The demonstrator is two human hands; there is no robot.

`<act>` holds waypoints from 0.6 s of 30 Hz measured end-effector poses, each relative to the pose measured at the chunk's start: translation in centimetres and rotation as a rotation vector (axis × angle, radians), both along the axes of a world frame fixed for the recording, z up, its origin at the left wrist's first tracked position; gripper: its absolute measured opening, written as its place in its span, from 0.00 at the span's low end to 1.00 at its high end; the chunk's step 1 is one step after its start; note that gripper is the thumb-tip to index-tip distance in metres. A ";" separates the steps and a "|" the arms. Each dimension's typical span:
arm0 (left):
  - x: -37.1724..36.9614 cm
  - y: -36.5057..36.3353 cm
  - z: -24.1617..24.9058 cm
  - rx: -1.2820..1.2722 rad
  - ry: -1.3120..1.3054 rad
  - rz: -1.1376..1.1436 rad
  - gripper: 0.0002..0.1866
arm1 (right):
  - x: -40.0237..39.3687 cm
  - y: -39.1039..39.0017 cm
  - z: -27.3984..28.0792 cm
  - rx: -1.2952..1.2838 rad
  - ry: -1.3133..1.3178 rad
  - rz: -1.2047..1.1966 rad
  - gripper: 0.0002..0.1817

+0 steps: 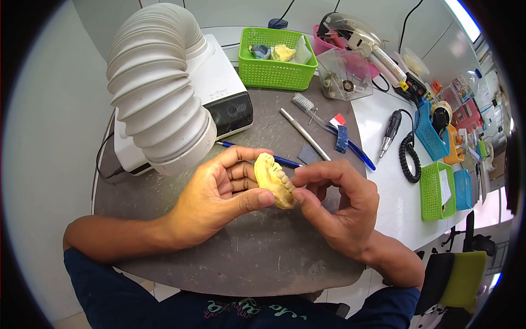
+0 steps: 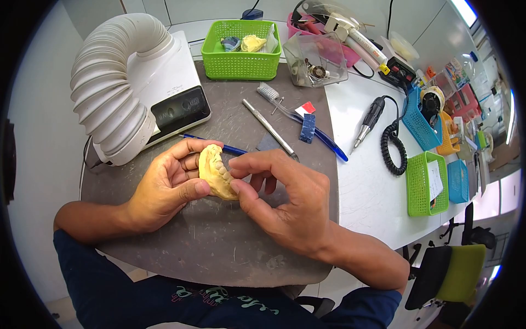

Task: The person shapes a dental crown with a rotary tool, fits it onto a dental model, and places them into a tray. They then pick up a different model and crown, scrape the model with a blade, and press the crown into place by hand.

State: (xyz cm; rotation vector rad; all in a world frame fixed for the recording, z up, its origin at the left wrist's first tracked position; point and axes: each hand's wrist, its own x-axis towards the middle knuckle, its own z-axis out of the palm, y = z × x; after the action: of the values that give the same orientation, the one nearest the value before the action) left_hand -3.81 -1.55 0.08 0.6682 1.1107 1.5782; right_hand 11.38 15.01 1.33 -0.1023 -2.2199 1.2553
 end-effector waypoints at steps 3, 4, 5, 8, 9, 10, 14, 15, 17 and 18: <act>0.0 0.0 0.1 -0.006 -0.004 0.002 0.33 | 0.0 0.1 -0.1 0.000 0.004 0.002 0.13; 0.0 0.0 0.1 -0.008 -0.009 0.000 0.33 | 0.0 0.1 0.0 0.000 0.003 0.003 0.13; 0.0 0.0 0.1 -0.008 -0.010 0.000 0.33 | 0.0 0.1 0.0 -0.006 -0.001 0.010 0.13; 0.0 0.0 0.2 -0.011 -0.001 0.000 0.32 | -0.1 0.1 0.0 -0.006 -0.007 0.021 0.13; 0.0 0.0 0.2 -0.013 0.003 -0.003 0.32 | -0.1 0.1 -0.1 0.000 -0.008 0.024 0.13; 0.0 0.0 0.2 -0.017 0.007 -0.005 0.32 | -0.1 0.1 -0.1 0.000 -0.008 0.024 0.13; 0.0 0.0 0.0 -0.006 0.006 -0.001 0.32 | -0.1 0.1 -0.1 -0.023 -0.007 0.030 0.13; 0.0 0.0 0.0 -0.007 0.003 0.001 0.32 | -0.1 0.1 -0.1 -0.021 -0.008 0.034 0.13; 0.0 0.0 0.0 -0.008 0.001 0.002 0.32 | -0.2 0.0 -0.1 -0.026 0.007 0.030 0.12; 0.0 0.0 0.0 -0.011 -0.004 0.008 0.32 | -0.2 0.0 -0.2 -0.032 0.023 0.026 0.11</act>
State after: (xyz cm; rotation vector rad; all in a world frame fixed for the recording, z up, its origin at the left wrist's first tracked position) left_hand -3.80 -1.50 0.11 0.6534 1.1194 1.5787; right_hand 11.21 14.98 1.15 -0.0719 -2.1890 1.2996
